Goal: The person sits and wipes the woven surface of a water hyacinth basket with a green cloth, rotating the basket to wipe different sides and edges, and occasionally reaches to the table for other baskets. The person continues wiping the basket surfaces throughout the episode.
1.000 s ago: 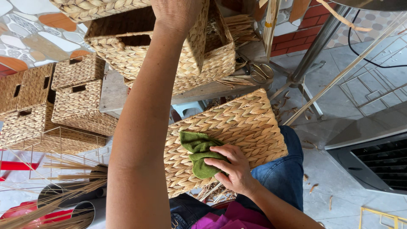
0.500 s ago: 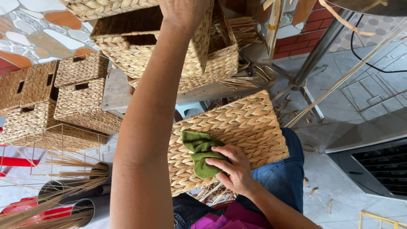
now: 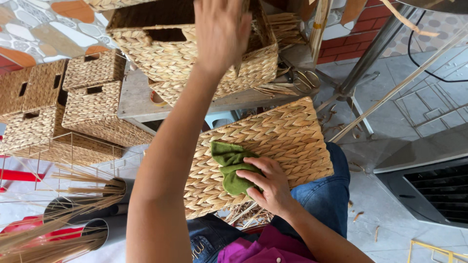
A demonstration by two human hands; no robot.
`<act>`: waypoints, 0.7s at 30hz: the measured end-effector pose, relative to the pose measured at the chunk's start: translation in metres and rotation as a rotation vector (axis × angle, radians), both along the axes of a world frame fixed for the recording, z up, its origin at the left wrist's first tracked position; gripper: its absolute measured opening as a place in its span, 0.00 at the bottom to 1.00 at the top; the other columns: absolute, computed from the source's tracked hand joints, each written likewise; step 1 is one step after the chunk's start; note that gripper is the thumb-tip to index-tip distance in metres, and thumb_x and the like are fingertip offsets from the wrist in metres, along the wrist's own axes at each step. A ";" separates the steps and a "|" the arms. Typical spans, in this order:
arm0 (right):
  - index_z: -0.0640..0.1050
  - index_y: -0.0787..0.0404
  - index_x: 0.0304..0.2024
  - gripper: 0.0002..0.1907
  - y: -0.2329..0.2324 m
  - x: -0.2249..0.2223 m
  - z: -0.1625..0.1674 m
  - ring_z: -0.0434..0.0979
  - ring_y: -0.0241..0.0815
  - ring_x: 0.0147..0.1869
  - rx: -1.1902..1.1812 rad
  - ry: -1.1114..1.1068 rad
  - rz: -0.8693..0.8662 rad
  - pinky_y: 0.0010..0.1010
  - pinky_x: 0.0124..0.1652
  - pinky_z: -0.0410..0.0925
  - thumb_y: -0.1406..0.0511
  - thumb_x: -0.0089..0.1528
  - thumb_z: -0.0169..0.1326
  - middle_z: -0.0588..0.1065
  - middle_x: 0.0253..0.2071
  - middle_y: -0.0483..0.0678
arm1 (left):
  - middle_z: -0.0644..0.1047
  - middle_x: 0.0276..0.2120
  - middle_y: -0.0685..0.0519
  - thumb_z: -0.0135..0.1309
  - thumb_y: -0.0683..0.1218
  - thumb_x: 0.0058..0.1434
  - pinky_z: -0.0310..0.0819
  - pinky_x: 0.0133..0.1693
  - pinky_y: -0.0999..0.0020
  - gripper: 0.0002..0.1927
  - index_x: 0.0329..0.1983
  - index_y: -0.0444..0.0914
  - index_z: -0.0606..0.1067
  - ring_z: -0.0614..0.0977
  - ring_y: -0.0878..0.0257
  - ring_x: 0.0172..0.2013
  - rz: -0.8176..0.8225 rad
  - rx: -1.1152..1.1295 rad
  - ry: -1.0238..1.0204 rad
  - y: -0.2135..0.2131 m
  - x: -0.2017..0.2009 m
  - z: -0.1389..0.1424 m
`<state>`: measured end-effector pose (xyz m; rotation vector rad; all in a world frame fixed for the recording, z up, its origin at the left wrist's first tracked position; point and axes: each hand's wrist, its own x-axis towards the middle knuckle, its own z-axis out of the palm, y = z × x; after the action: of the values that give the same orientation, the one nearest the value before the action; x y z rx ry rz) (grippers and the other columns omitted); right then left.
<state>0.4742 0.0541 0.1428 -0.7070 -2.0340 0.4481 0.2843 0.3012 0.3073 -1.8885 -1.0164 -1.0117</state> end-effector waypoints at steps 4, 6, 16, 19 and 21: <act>0.79 0.52 0.55 0.30 -0.002 0.001 0.008 0.70 0.58 0.62 -0.053 -0.046 0.010 0.48 0.60 0.66 0.69 0.49 0.64 0.70 0.63 0.49 | 0.79 0.48 0.49 0.61 0.42 0.68 0.71 0.50 0.61 0.12 0.54 0.42 0.78 0.79 0.58 0.45 -0.121 -0.410 -0.096 -0.081 -0.013 -0.049; 0.79 0.52 0.55 0.29 -0.002 0.002 0.013 0.69 0.59 0.63 -0.077 -0.071 0.019 0.48 0.60 0.65 0.69 0.50 0.63 0.70 0.63 0.50 | 0.82 0.46 0.53 0.60 0.45 0.67 0.72 0.51 0.57 0.09 0.50 0.44 0.80 0.81 0.58 0.45 -0.064 -0.595 -0.138 -0.125 -0.034 -0.068; 0.80 0.50 0.52 0.25 -0.050 -0.082 0.033 0.70 0.55 0.61 -0.006 -0.194 0.198 0.47 0.57 0.65 0.64 0.51 0.65 0.69 0.62 0.49 | 0.81 0.30 0.40 0.44 0.71 0.66 0.75 0.44 0.49 0.32 0.34 0.43 0.84 0.83 0.42 0.39 0.387 -1.364 -0.405 -0.174 -0.086 -0.110; 0.81 0.50 0.52 0.27 -0.057 -0.092 0.024 0.70 0.53 0.60 0.070 -0.253 0.288 0.47 0.55 0.64 0.62 0.49 0.67 0.69 0.63 0.47 | 0.82 0.29 0.42 0.48 0.70 0.62 0.76 0.41 0.54 0.27 0.38 0.45 0.84 0.85 0.45 0.36 0.169 -1.423 -0.508 -0.172 -0.095 -0.110; 0.81 0.49 0.53 0.28 -0.048 -0.076 0.018 0.70 0.51 0.59 0.090 -0.281 0.283 0.46 0.55 0.65 0.64 0.49 0.67 0.69 0.63 0.46 | 0.83 0.29 0.45 0.49 0.69 0.62 0.76 0.40 0.57 0.27 0.39 0.44 0.83 0.86 0.48 0.34 0.025 -1.453 -0.536 -0.173 -0.101 -0.108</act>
<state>0.3979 0.0064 0.1607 -0.4469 -2.4178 0.4341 0.1836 0.1278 0.1992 -2.6669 -2.5428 -0.7771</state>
